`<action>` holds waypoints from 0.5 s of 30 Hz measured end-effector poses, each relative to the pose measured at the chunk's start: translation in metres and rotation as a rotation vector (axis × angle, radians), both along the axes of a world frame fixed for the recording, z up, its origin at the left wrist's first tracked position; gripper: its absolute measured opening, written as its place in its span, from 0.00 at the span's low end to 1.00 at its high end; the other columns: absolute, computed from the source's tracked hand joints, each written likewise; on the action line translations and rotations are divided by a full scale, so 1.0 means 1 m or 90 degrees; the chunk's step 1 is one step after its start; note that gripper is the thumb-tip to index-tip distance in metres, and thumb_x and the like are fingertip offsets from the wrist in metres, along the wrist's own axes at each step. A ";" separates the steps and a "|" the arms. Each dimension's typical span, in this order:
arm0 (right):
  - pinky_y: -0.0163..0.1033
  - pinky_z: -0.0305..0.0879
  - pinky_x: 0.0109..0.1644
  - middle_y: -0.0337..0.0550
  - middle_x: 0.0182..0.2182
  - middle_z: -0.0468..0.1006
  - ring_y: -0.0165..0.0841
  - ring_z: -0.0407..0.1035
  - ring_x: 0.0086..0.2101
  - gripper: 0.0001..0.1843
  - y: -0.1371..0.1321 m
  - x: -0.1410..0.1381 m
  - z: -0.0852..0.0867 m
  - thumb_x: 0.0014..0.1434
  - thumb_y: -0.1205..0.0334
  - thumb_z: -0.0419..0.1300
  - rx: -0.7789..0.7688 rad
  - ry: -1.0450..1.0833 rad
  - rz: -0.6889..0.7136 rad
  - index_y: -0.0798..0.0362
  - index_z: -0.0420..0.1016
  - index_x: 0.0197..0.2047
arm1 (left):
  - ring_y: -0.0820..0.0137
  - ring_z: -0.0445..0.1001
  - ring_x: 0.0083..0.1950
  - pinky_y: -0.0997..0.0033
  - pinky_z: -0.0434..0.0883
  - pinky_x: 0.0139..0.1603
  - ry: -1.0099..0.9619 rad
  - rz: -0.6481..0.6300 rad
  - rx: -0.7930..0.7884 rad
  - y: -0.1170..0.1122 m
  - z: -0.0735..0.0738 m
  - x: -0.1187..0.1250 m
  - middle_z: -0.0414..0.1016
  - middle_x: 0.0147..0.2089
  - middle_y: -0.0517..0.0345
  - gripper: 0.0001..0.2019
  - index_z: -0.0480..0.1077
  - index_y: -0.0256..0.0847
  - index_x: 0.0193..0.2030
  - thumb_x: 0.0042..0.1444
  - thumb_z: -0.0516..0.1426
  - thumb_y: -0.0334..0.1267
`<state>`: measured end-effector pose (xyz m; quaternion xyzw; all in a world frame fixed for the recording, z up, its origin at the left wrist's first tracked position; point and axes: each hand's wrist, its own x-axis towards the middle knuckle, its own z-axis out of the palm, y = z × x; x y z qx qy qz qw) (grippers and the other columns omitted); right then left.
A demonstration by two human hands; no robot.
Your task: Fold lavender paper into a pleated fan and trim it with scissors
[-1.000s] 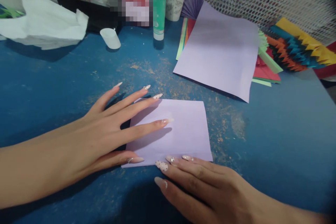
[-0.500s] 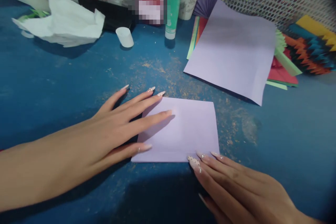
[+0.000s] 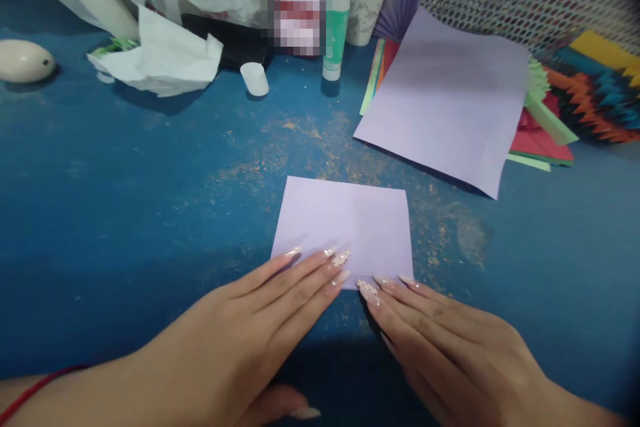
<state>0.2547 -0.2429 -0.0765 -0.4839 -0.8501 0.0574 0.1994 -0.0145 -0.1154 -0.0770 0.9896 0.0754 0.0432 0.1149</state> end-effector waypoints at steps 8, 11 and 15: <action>0.37 0.64 0.66 0.50 0.57 0.78 0.34 0.72 0.58 0.23 -0.003 -0.004 0.001 0.63 0.78 0.51 0.042 -0.034 0.002 0.64 0.74 0.59 | 0.59 0.63 0.73 0.63 0.29 0.80 0.037 0.117 0.086 -0.006 0.000 -0.043 0.61 0.74 0.55 0.40 0.41 0.41 0.79 0.68 0.51 0.57; 0.40 0.64 0.66 0.50 0.57 0.78 0.34 0.73 0.58 0.23 -0.007 -0.005 0.001 0.64 0.79 0.50 0.062 -0.075 -0.005 0.65 0.74 0.59 | 0.57 0.59 0.75 0.59 0.27 0.79 0.067 0.124 0.109 -0.006 -0.001 -0.048 0.59 0.75 0.57 0.41 0.41 0.42 0.79 0.67 0.53 0.56; 0.43 0.59 0.69 0.52 0.57 0.78 0.37 0.75 0.56 0.18 -0.014 -0.009 0.001 0.69 0.74 0.52 0.100 -0.127 -0.042 0.66 0.76 0.58 | 0.56 0.59 0.75 0.60 0.26 0.79 0.057 0.117 0.106 -0.004 -0.001 -0.050 0.57 0.76 0.58 0.42 0.41 0.43 0.79 0.66 0.54 0.55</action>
